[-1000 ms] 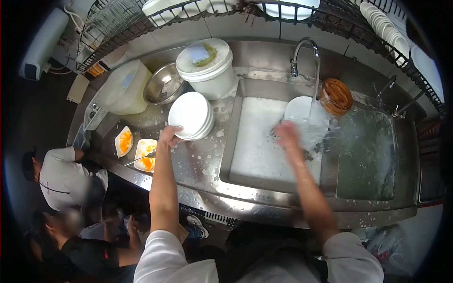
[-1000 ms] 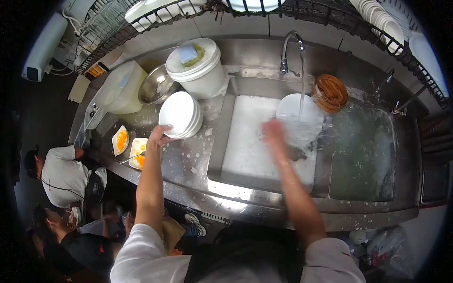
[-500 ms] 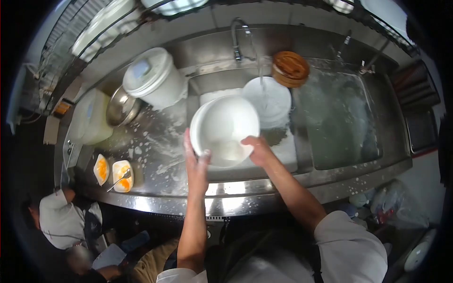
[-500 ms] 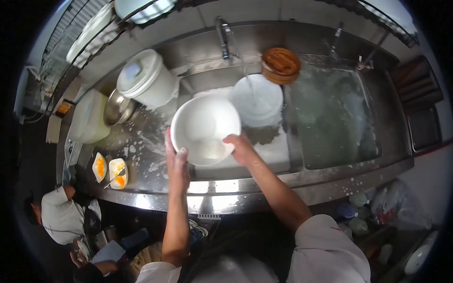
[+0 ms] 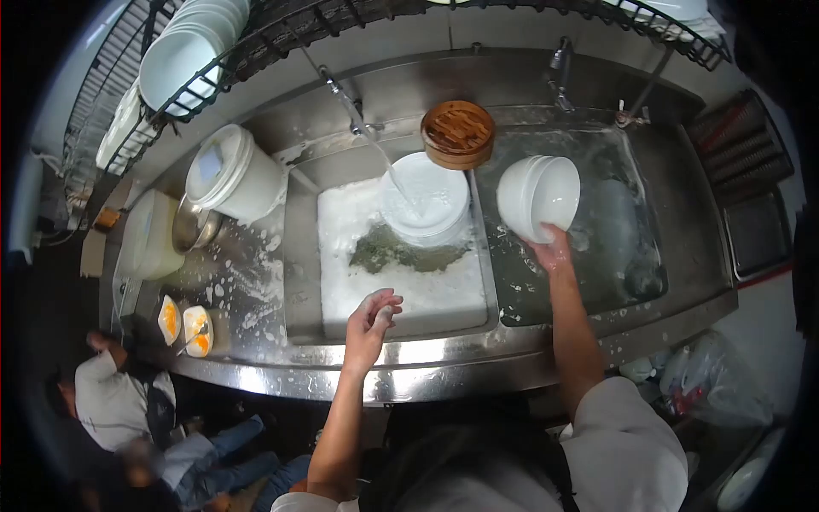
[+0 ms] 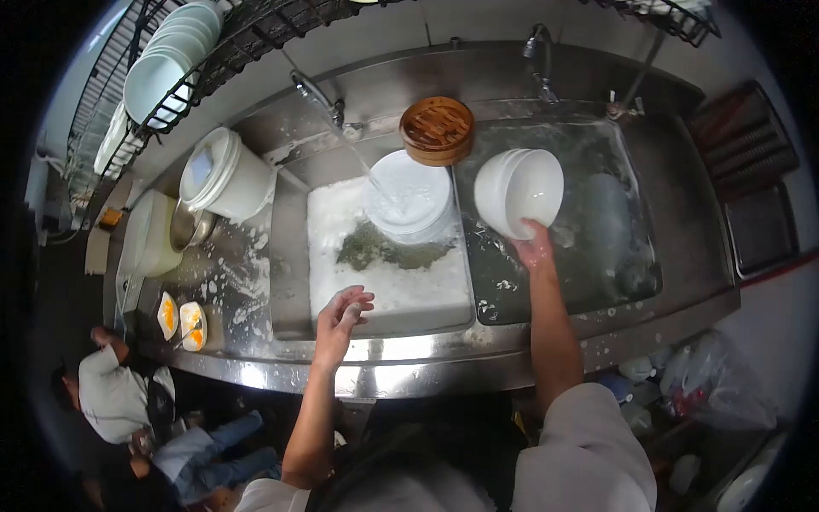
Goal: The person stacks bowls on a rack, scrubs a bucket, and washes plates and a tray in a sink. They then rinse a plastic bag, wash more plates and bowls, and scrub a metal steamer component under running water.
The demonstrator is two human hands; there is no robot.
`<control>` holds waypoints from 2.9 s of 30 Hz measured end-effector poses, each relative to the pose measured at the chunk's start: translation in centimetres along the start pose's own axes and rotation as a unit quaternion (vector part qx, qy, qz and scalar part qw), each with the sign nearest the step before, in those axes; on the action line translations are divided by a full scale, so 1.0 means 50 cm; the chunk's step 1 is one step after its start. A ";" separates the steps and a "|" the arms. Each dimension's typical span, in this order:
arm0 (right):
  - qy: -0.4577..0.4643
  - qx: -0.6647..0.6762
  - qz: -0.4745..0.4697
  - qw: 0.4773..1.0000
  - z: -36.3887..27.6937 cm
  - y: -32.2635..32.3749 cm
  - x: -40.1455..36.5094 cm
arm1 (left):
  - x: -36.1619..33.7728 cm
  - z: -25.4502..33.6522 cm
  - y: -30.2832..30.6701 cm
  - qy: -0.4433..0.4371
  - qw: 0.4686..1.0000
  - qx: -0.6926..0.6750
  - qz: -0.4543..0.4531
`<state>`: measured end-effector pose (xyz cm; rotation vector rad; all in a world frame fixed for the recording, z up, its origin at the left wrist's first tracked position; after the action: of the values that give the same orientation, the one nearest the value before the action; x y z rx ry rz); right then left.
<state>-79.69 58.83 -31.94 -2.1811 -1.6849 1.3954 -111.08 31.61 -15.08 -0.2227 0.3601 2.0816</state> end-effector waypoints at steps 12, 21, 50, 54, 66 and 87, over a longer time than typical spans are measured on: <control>0.082 -0.280 -0.014 0.956 0.161 0.241 0.496 | -0.067 -0.042 0.227 -0.070 0.946 0.232 0.217; 0.028 -0.324 0.004 0.946 0.149 0.257 0.459 | 0.006 -0.157 0.792 -0.123 0.786 0.420 0.437; -0.005 -0.635 -0.360 0.683 1.287 -0.865 -0.797 | 0.160 -0.412 1.701 0.069 0.769 0.397 0.496; -0.045 -0.566 -0.333 0.753 1.112 -0.778 -0.658 | 0.250 -0.532 1.689 -0.089 0.876 0.234 0.412; 0.203 -0.511 0.079 0.832 0.290 -0.400 -0.094 | 0.357 -0.291 0.813 -0.072 0.979 0.155 0.113; 0.186 -0.764 -0.053 0.615 0.897 -0.442 0.130 | 0.124 -0.193 0.526 0.094 0.959 0.191 0.188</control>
<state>-126.06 52.46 -50.70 -2.1982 -3.0775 -1.1724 -136.76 20.63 -21.67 -0.1265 0.9734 2.3129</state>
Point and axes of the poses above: each hand's wrist, its own x-axis towards the middle knuckle, its own y-axis out of the back of the hand, z = x × y, the point moved 6 cm from there along x, towards the middle knuckle, and after that the axes turned 12 degrees about z, right-handed, at the moved point
